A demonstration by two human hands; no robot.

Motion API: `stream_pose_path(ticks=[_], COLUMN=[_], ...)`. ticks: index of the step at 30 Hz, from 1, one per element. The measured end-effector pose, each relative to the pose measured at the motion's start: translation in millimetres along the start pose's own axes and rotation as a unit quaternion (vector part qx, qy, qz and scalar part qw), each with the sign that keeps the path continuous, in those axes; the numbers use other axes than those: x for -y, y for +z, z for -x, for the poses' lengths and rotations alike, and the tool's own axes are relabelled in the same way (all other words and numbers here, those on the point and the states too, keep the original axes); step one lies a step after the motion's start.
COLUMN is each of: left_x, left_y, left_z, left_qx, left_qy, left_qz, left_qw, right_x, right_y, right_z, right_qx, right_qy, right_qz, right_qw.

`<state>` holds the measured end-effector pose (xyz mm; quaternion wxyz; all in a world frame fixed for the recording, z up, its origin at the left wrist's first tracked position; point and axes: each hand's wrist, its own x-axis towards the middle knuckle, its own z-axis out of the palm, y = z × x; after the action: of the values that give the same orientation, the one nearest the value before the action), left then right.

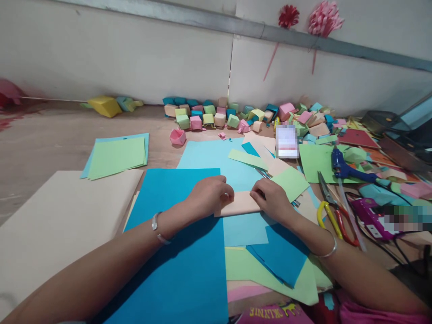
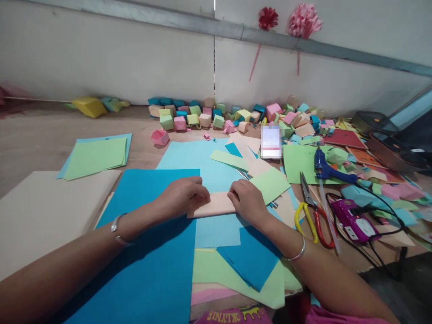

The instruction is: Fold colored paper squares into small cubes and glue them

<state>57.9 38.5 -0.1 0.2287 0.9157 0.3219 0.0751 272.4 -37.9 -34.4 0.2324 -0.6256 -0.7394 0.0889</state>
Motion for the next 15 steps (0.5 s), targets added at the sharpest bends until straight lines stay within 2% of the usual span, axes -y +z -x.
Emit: stream_pose_path(ticks=[2,4,6,8,15], left_x=[-3,-6,-8,-8,3], left_y=[-0.5,0.2,1.8,2.7,0.5], left_z=[0,1,1,-1,-10], left_qx=[-0.025,-0.041,-0.016,0.025,0.070], left_qy=[0.041,0.108,0.180,0.219,0.178], left_qz=[-0.047,-0.094,-0.103,-0.082,0.015], left_qw=[0.998,0.989,0.978,0.972,0.981], right_x=[0,0,-1,-1,-1], right_y=[0,0,0,0,-1], right_z=[-1,-1,-1,-1,-1], right_qx=[0.001,0.006,0.010,0.009,0.011], right_qy=[0.000,-0.002,-0.004,-0.003,-0.008], right_qz=[-0.006,-0.008,-0.011,-0.013,-0.013], right_qw=[1.000,1.000,1.000,1.000,1.000])
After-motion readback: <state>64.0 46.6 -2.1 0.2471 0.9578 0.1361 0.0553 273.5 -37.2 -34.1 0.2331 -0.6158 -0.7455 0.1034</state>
